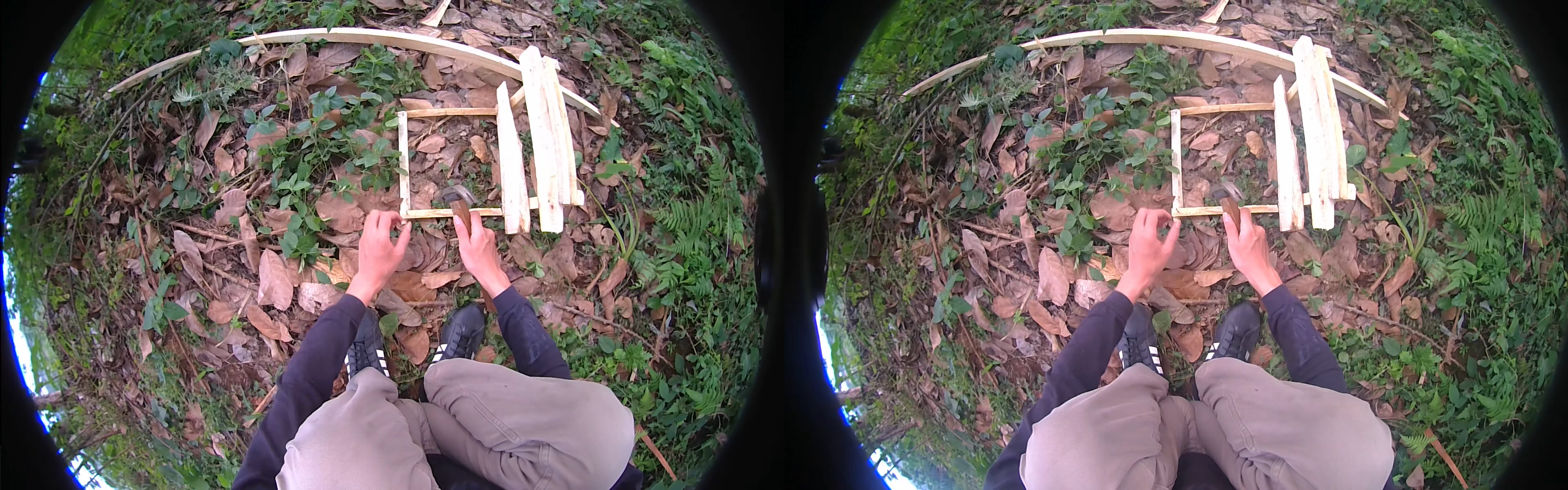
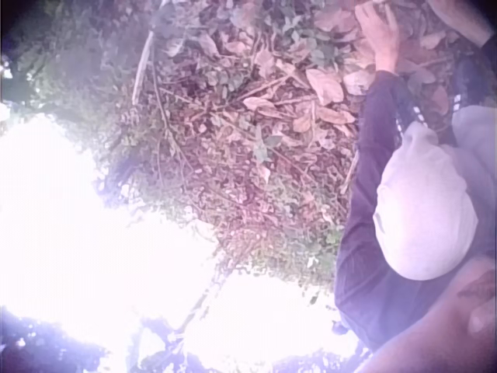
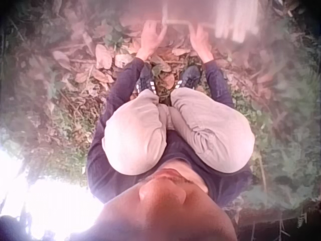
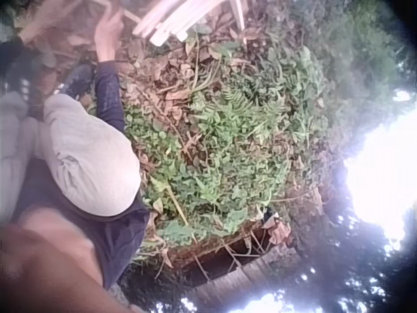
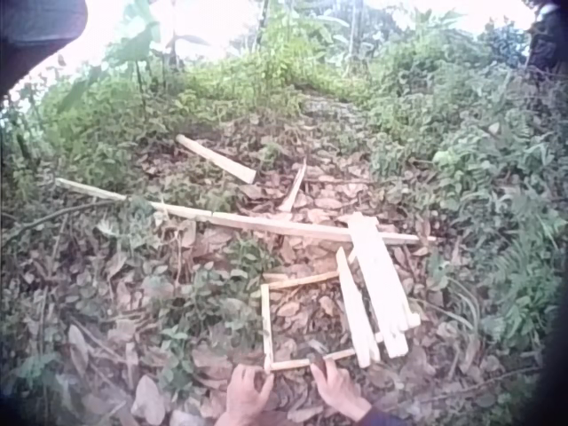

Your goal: The person assembles a small wooden frame using a hammer and nails. They position the wooden pieces on the ground, drive nails into the joints to secure them, and adjust the frame as needed.

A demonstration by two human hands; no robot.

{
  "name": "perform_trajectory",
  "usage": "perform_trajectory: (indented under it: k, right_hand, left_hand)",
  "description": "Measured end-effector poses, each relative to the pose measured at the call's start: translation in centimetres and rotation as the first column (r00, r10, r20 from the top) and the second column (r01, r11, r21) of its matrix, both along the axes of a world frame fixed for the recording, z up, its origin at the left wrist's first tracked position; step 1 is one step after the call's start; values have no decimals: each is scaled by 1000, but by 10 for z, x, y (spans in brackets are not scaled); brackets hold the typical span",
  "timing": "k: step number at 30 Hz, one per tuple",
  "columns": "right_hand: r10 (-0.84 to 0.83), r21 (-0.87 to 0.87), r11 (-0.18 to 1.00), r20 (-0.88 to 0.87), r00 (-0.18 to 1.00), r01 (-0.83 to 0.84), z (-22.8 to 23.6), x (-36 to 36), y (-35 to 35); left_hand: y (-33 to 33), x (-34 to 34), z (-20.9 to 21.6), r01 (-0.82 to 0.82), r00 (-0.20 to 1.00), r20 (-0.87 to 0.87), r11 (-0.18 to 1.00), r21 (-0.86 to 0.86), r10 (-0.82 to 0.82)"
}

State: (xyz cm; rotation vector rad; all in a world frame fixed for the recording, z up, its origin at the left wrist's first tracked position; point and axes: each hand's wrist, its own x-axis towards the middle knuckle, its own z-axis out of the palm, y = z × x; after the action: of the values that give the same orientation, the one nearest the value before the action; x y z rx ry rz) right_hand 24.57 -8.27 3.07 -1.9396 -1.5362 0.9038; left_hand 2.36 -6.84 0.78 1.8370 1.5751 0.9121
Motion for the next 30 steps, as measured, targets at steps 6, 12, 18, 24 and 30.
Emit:
perform_trajectory:
  k: [6, 12, 18, 24, 30]
  right_hand:
    - [22, -78, 997, 0, 1000, -22, 5, 3, 11]
    - [48, -103, 994, 82, 995, -39, 0, 6, 15]
    - [146, -48, 989, 114, 983, -141, 8, 1, 20]
    - [7, -11, 1000, 181, 984, -5, 105, 24, 26]
    - [18, -78, 997, 67, 998, -12, 256, 24, 49]
  left_hand:
    - [-46, 15, 0, 396, 908, -162, 917, 32, -387]
    - [-20, 41, 6, 433, 760, -532, 901, -13, -373]
    - [-19, 64, -14, 321, 636, -717, 943, -92, -286]
    - [-24, 68, -17, 356, 574, -759, 928, -107, -308]
    - [-22, 55, -31, 368, 591, -747, 926, -86, -304]
